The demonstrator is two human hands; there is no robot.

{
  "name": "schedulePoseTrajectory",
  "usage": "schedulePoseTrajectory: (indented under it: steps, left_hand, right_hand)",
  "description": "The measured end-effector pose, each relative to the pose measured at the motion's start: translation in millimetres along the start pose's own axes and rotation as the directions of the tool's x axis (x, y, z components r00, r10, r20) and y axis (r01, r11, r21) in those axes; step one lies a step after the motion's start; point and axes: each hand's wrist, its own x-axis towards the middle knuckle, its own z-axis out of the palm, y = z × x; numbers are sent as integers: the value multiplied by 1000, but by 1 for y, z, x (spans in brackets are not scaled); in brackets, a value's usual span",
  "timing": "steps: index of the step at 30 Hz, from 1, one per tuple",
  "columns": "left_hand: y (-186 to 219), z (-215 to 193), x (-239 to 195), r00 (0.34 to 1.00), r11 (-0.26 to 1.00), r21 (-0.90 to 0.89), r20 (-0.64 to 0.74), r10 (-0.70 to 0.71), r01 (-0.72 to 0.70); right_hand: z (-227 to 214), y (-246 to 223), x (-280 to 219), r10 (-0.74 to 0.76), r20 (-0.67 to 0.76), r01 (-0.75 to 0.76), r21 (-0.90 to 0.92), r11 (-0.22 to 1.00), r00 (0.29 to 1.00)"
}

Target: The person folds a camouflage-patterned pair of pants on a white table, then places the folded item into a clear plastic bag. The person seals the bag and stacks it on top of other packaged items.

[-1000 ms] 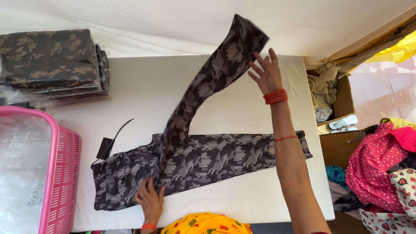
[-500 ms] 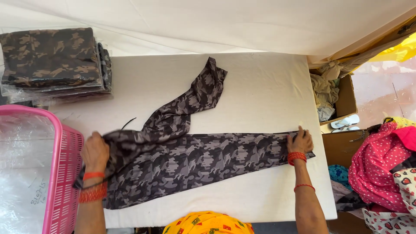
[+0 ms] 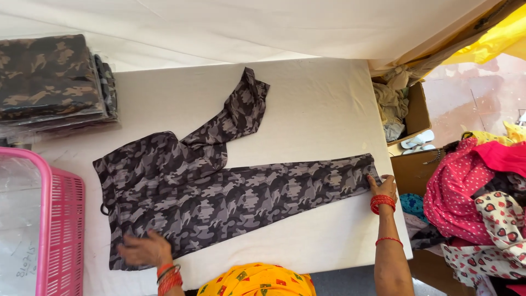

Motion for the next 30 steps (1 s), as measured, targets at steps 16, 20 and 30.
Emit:
schedulePoseTrajectory:
  steps: [16,20,30]
  left_hand:
    - [-111,-19,50,896,276,-905,199,-398,323]
    - [-109,-46,45,957,655,-717,56,-286,238]
    - [-63,-53,-8,984,987,-30,86,-154,157]
  right_hand:
    - [13,53,18,56,126,-119,578,807,990]
    - [18,60,-10,30,84,-71,549,833,996]
    - [5,-9,-90,-446,-457,433,-139,891,770]
